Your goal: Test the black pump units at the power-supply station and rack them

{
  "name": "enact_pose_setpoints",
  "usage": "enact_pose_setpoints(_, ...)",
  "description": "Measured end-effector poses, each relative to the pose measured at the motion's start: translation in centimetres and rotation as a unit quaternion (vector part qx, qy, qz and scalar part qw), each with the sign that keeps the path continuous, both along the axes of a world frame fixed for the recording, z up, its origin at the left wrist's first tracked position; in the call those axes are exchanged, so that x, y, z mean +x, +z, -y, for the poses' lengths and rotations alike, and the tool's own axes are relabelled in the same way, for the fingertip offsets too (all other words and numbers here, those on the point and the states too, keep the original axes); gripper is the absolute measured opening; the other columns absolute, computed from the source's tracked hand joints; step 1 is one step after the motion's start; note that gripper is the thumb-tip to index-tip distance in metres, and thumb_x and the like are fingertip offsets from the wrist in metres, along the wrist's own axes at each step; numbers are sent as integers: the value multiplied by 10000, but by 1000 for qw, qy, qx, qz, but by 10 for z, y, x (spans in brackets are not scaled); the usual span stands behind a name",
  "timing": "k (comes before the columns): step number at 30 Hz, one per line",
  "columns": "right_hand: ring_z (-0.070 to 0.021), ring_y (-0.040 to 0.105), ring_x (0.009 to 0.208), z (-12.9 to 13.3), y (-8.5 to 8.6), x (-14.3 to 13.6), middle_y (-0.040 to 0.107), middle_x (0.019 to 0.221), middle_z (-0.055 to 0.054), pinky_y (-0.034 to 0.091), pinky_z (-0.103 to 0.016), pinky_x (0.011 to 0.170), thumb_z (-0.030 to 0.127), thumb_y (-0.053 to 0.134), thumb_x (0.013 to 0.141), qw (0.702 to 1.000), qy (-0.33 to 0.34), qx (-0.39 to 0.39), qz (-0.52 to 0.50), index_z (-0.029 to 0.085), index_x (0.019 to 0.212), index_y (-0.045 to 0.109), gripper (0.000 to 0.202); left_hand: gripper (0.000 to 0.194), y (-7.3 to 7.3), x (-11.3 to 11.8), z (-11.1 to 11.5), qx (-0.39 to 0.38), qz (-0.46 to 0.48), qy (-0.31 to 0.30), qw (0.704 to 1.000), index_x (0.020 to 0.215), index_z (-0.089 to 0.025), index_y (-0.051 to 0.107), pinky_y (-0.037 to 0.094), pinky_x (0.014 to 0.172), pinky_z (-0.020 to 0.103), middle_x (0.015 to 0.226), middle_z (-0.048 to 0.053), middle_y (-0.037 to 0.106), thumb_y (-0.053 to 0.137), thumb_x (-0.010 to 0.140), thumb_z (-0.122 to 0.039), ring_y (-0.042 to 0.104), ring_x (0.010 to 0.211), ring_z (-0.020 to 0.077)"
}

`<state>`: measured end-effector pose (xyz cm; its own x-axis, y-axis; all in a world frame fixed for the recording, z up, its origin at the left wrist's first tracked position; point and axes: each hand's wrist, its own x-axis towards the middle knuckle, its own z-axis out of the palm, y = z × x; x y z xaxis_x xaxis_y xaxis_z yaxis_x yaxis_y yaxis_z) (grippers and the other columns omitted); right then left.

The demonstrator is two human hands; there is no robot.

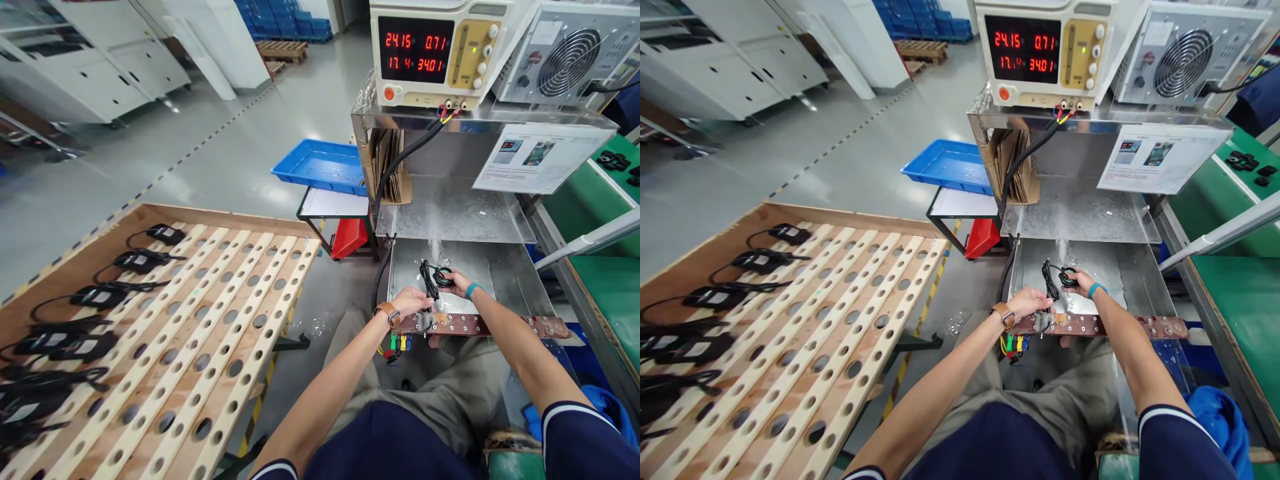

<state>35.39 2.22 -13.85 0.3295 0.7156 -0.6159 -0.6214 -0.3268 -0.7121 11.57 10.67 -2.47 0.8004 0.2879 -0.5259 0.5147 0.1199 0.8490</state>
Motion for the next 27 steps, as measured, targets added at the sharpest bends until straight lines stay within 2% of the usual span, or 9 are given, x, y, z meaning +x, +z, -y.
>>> enact_pose_setpoints(3, -212, 637, 814, -1, 1, -1, 646, 883, -45, 598, -468, 805, 95, 682, 785, 1000, -17, 16, 8, 180, 964, 554, 236, 525, 1, -1, 1, -21, 16, 15, 1000, 763, -83, 731, 312, 513, 213, 587, 20, 615, 750, 649, -595, 458, 521, 101)
enact_pose_setpoints(8, -201, 641, 761, -2, 3, -3, 633, 876, -38, 609, -420, 758, 145, 698, 792, 999, -28, 16, 17, 193, 972, 543, 243, 541, 2, -2, 2, -19, 28, 20, 999, 720, -89, 707, 302, 506, 208, 610, 32, 629, 751, 625, -620, 474, 528, 104)
enact_pose_setpoints(23, -221, 659, 813, -4, -2, -2, 635, 930, -69, 607, -448, 783, 152, 677, 831, 998, -48, 40, -10, 187, 1006, 517, 240, 552, 4, -3, 5, -33, 30, 53, 998, 652, -114, 632, 280, 493, 207, 678, 59, 675, 782, 559, -637, 461, 519, 92)
enact_pose_setpoints(27, -206, 649, 777, -3, -2, -5, 623, 879, -52, 610, -428, 769, 169, 691, 824, 998, -47, 47, -7, 189, 980, 535, 221, 555, 5, -3, 5, -25, 20, 56, 998, 627, -116, 626, 282, 496, 216, 636, 53, 654, 780, 557, -644, 468, 524, 103)
